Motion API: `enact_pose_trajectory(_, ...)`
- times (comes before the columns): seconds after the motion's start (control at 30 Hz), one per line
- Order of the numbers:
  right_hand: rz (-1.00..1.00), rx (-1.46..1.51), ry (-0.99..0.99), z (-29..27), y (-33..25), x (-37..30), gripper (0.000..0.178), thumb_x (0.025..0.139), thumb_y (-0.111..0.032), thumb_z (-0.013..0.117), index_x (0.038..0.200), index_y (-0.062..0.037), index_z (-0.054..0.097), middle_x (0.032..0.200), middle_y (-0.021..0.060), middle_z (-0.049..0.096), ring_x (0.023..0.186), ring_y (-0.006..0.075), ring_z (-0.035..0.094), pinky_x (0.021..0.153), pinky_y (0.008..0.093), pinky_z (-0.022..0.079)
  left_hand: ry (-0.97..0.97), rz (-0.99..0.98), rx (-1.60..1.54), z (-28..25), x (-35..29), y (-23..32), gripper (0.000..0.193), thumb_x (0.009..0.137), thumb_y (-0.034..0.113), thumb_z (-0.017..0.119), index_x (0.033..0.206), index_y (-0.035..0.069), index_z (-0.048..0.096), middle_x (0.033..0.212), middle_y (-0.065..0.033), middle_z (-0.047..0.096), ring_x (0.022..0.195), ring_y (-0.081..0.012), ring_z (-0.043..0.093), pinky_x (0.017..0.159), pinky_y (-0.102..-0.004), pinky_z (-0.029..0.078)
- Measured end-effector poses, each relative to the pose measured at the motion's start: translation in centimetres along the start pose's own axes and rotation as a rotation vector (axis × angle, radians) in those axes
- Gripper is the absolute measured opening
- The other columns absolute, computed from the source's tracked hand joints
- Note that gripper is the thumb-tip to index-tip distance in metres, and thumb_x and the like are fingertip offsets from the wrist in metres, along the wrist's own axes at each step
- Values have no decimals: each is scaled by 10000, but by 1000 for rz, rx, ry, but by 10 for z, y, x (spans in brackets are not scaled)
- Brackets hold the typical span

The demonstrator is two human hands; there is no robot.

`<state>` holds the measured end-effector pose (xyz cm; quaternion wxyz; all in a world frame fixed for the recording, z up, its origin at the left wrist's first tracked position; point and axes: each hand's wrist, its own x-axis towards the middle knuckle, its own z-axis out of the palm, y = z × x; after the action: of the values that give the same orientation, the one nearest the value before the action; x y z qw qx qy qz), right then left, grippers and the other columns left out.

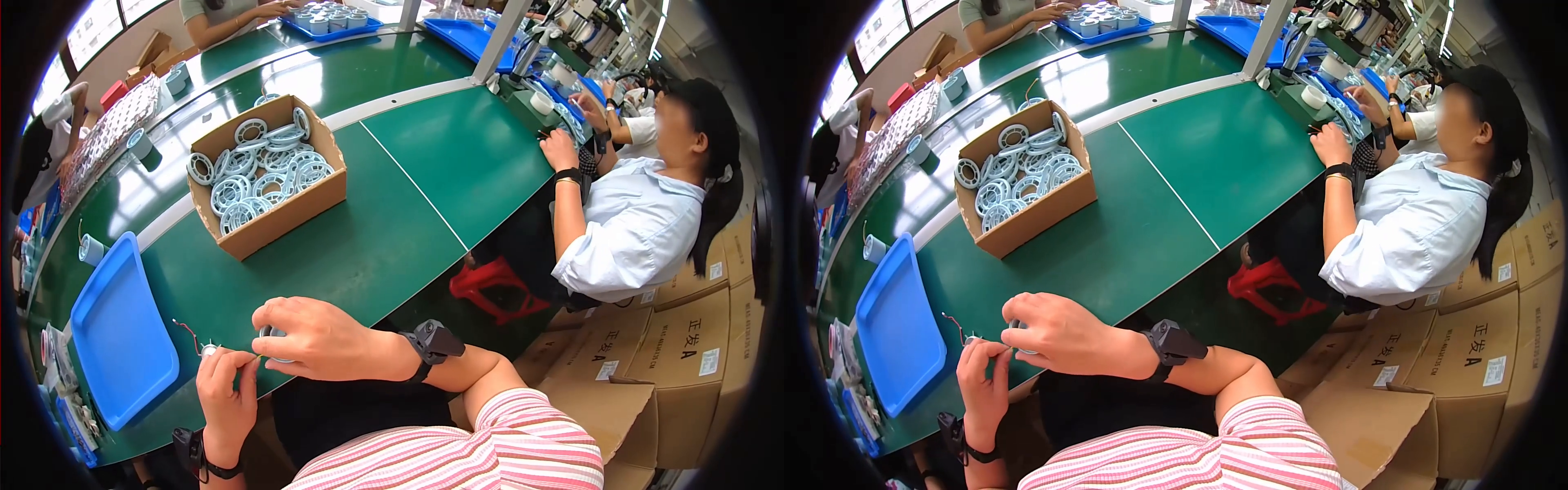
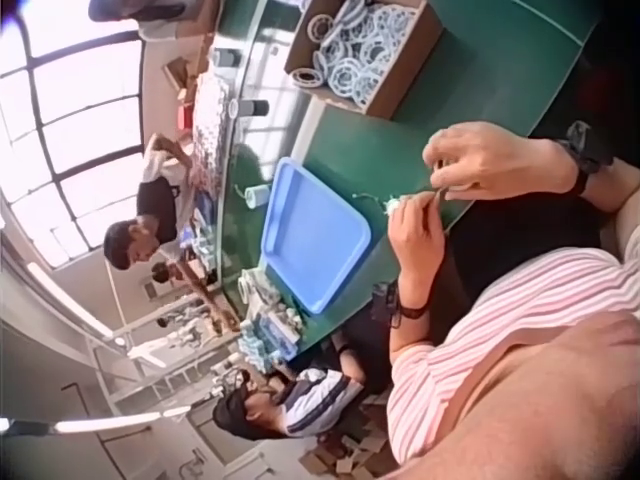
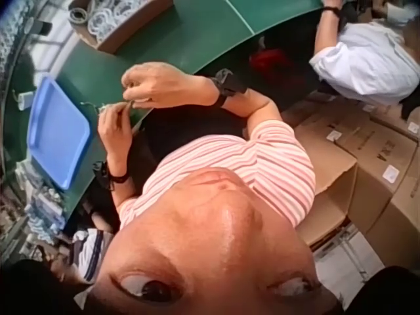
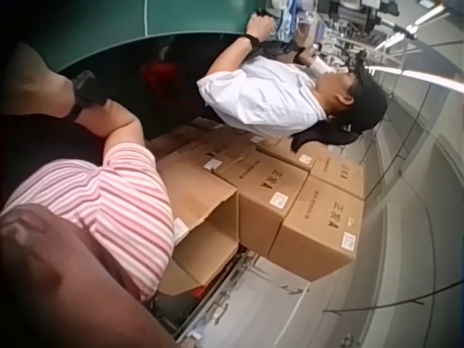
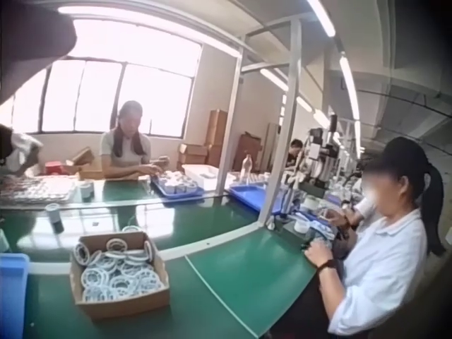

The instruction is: The person assembles components by hand, picking up a motor and a plastic housing, then threading the motor's wires through the housing. The person presses the motor into the housing and places the assembled unit onto the table before repeating the process.

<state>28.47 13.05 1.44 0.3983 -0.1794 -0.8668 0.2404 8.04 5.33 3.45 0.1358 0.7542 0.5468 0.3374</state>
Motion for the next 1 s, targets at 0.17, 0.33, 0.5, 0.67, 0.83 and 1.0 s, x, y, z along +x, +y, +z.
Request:
enact_pose_trajectory(0.17,-125,-28,-12,-2,6,7,216,823,-136,773,906,-87,580,1020,83,548,950,260,604,802,373,510,17,-63,-98,5,-4,-2,99,837,-66,669,887,-6,609,754,-114,548,675,-269,533,612,-351,410)
enact_pose_trajectory(0.33,-184,-4,-3,2,11,5,214,837,-141,761,860,-81,557,1025,90,548,933,258,601,791,378,513,60,-66,-96,10,-3,-3,89,845,-66,668,878,-13,604,742,-105,541,647,-257,509,574,-341,392)
enact_pose_trajectory(0.5,-181,-63,34,7,10,4,233,844,-147,756,819,-81,534,1019,93,540,917,258,600,786,383,514,-62,-122,-81,-3,-4,0,142,850,-33,690,975,-5,628,885,-128,616,790,-283,603,735,-366,469)
enact_pose_trajectory(0.67,-153,-97,100,10,11,5,220,834,-159,771,870,-79,569,1011,92,534,942,263,602,801,388,514,5,-5,439,-18,0,13,311,851,7,703,1154,5,636,1157,-146,640,1145,-337,602,1028,-454,387)
enact_pose_trajectory(0.83,-62,-139,79,8,9,9,263,816,-187,799,979,-77,626,1041,92,555,995,282,604,855,411,508,-190,-53,547,-39,-11,-6,391,841,3,699,1224,10,621,1215,-147,627,1230,-356,557,1080,-472,346)
enact_pose_trajectory(1.0,-50,-89,71,-2,5,12,334,804,-221,820,1059,-79,658,1090,98,579,1019,304,606,898,435,497,-224,-85,313,-51,2,-3,428,823,-38,691,1240,24,615,1108,-147,614,1034,-356,593,991,-464,412)
